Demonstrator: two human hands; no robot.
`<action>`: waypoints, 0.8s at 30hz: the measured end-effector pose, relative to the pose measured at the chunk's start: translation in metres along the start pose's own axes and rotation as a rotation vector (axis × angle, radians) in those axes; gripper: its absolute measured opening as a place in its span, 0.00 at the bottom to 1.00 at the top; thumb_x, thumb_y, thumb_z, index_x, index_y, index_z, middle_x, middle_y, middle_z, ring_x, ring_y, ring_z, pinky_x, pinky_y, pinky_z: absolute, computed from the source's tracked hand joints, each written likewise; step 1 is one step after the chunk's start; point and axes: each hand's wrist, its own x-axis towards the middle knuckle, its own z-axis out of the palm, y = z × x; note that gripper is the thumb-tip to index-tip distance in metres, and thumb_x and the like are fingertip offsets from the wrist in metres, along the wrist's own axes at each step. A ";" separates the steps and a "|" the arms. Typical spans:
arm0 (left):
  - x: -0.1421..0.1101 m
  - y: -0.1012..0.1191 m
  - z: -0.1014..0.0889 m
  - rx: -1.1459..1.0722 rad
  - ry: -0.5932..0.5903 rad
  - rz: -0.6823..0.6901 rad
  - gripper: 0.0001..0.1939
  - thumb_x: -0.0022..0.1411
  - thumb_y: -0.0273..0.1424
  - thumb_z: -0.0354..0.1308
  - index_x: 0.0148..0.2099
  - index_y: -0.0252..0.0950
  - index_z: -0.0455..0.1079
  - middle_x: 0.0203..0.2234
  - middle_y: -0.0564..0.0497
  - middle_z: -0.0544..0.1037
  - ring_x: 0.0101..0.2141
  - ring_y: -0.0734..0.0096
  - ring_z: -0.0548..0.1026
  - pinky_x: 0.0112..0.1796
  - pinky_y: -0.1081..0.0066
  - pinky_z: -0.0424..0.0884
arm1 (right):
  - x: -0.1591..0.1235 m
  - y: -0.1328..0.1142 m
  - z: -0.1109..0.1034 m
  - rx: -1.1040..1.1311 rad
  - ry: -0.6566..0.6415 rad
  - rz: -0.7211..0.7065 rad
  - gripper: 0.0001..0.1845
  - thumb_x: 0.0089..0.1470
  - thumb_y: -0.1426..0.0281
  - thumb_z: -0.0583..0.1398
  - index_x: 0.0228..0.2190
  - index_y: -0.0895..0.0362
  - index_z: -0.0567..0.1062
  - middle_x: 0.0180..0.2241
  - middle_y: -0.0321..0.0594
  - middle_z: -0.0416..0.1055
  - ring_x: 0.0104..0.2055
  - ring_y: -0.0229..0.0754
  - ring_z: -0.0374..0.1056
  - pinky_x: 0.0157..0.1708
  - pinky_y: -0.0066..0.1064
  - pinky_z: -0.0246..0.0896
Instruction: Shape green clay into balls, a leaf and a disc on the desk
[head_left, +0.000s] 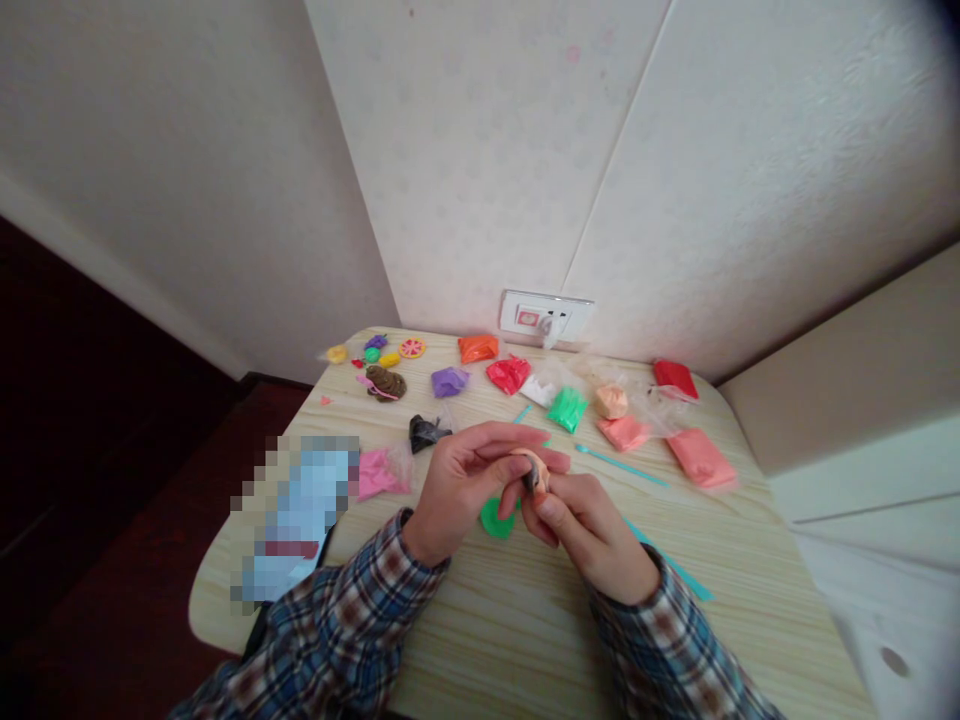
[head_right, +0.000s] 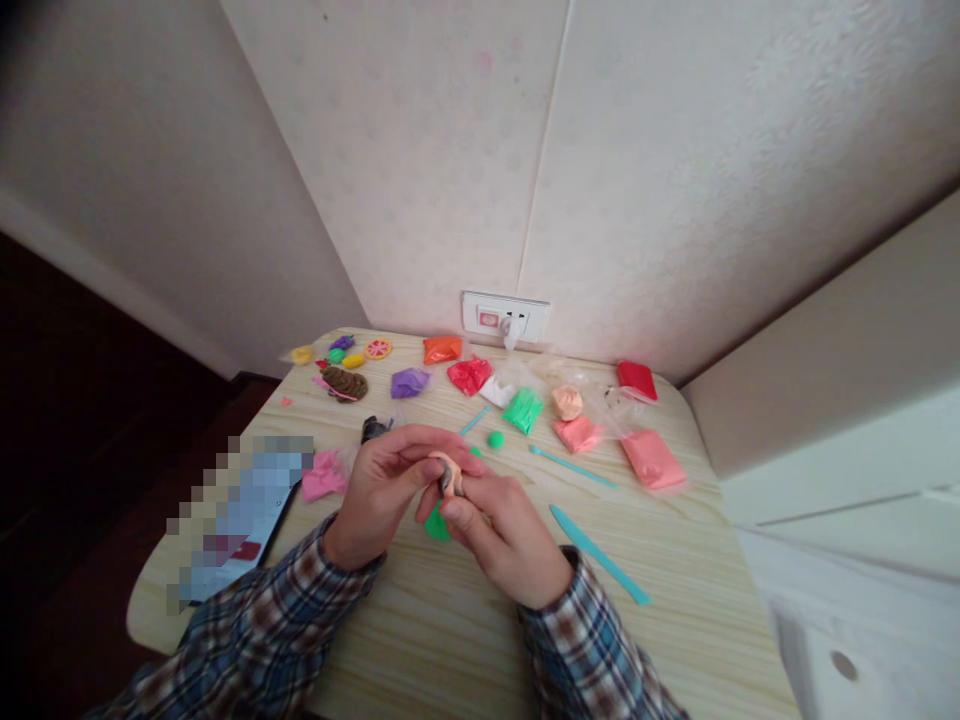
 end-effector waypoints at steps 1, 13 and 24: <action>-0.001 0.000 0.001 0.042 0.006 0.015 0.11 0.58 0.32 0.60 0.42 0.33 0.75 0.32 0.45 0.82 0.17 0.80 0.70 0.19 0.79 0.66 | 0.000 0.001 0.001 -0.014 0.026 0.008 0.28 0.62 0.54 0.45 0.24 0.57 0.73 0.16 0.31 0.55 0.18 0.33 0.51 0.22 0.27 0.49; -0.011 -0.005 0.009 0.420 -0.152 0.229 0.27 0.62 0.29 0.55 0.63 0.37 0.56 0.54 0.43 0.71 0.55 0.62 0.69 0.55 0.64 0.64 | -0.002 0.013 0.006 -0.120 0.454 0.119 0.32 0.60 0.52 0.48 0.13 0.57 0.66 0.12 0.33 0.57 0.16 0.32 0.49 0.18 0.28 0.44; 0.005 0.000 -0.001 0.175 0.168 -0.027 0.09 0.55 0.35 0.63 0.35 0.33 0.76 0.22 0.51 0.79 0.29 0.68 0.79 0.34 0.72 0.73 | -0.005 0.007 0.009 -0.109 0.330 0.131 0.39 0.61 0.49 0.33 0.10 0.55 0.60 0.13 0.36 0.56 0.19 0.35 0.52 0.24 0.32 0.48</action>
